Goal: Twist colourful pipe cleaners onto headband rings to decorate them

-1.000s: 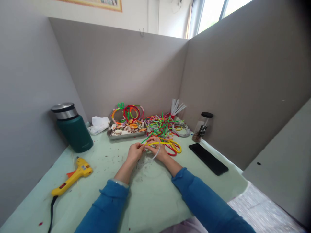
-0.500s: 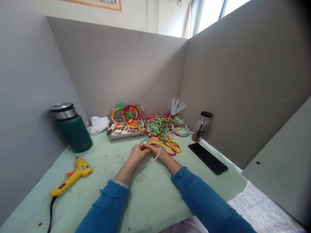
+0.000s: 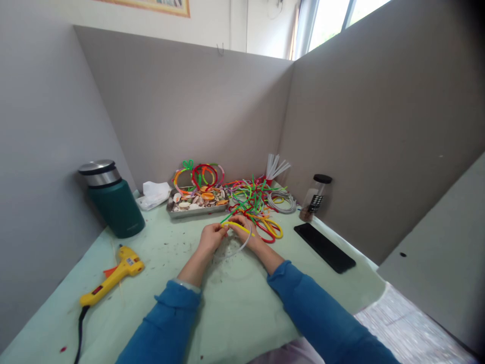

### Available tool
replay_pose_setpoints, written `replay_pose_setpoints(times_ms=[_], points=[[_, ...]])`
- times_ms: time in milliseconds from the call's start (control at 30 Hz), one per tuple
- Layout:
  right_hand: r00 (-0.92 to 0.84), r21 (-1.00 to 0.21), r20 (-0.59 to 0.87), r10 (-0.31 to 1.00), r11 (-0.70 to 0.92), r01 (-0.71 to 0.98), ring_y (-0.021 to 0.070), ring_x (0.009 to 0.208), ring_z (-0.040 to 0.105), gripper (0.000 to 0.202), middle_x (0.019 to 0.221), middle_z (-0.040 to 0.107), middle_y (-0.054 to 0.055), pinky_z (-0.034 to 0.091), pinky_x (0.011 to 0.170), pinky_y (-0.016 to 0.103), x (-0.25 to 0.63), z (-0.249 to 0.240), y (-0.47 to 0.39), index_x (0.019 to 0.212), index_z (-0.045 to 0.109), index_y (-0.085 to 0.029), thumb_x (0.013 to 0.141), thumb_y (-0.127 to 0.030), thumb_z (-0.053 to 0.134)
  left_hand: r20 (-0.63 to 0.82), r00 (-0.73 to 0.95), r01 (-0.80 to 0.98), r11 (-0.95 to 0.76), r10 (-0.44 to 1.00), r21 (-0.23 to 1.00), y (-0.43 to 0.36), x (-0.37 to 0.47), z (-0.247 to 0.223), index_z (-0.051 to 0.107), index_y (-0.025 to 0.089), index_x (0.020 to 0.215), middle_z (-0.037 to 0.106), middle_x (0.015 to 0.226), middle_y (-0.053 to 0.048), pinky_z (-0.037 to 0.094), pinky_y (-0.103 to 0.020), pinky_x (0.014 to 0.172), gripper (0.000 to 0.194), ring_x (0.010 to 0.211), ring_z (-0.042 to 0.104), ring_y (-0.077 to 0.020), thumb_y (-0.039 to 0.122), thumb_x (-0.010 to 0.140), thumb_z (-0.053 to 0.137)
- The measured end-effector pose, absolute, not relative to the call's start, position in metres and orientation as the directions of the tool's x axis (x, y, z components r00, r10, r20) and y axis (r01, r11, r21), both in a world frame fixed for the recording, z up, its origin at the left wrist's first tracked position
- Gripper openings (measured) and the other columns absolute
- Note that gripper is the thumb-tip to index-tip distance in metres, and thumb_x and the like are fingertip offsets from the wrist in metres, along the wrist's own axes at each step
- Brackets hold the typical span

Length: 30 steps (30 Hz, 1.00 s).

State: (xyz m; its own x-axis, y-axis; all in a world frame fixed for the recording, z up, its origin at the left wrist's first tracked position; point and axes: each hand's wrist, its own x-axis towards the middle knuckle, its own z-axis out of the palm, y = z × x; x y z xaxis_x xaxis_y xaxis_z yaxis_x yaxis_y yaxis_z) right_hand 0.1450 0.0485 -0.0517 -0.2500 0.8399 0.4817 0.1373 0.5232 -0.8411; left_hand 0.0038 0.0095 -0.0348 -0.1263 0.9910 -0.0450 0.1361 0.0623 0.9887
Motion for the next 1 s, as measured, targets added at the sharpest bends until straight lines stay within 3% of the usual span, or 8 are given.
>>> replay_pose_setpoints(times_ms=[133, 367, 667, 1000], points=[[-0.287, -0.878, 0.453, 0.844, 0.479, 0.023, 0.0154, 0.073, 0.057, 0.024, 0.079, 0.063, 0.003, 0.045, 0.068, 0.028, 0.145, -0.056, 0.053, 0.086, 0.063, -0.016, 0.073, -0.036, 0.063, -0.081, -0.081, 0.066, 0.086, 0.993, 0.994, 0.007, 0.004, -0.032, 0.051, 0.016, 0.055, 0.035, 0.033, 0.008, 0.014, -0.020, 0.034, 0.032, 0.029, 0.025, -0.0043, 0.041, 0.068, 0.067], [-0.299, -0.919, 0.382, 0.875, 0.394, -0.021, 0.0123, 0.062, 0.052, 0.025, 0.069, 0.060, 0.000, 0.042, 0.061, 0.025, 0.148, -0.042, 0.044, 0.079, 0.063, -0.015, 0.070, -0.039, 0.065, -0.084, -0.034, -0.046, 0.082, 0.996, 0.996, 0.007, 0.004, -0.032, 0.051, 0.015, 0.058, 0.046, 0.042, 0.005, 0.015, -0.019, 0.032, 0.034, 0.030, 0.029, -0.0035, 0.042, 0.062, 0.072], [-0.268, -0.967, 0.253, 0.930, 0.239, -0.086, 0.0096, 0.050, 0.042, 0.029, 0.058, 0.054, -0.002, 0.032, 0.047, 0.022, 0.146, -0.048, 0.049, 0.074, 0.062, -0.015, 0.066, -0.043, 0.068, -0.094, 0.009, -0.101, 0.095, 0.996, 0.990, 0.004, 0.004, -0.029, 0.055, 0.014, 0.060, 0.042, 0.040, 0.006, 0.015, -0.019, 0.033, 0.033, 0.030, 0.028, -0.0032, 0.041, 0.062, 0.071], [-0.298, -0.970, 0.209, 0.932, 0.158, -0.186, 0.0073, 0.045, 0.035, 0.029, 0.051, 0.047, -0.005, 0.027, 0.044, 0.020, 0.146, -0.045, 0.046, 0.073, 0.062, -0.016, 0.063, -0.042, 0.070, -0.136, 0.089, -0.171, 0.150, 0.987, 0.974, 0.000, 0.001, -0.025, 0.055, 0.013, 0.059, 0.041, 0.041, 0.005, 0.017, -0.019, 0.035, 0.032, 0.033, 0.030, -0.0031, 0.039, 0.062, 0.073]])
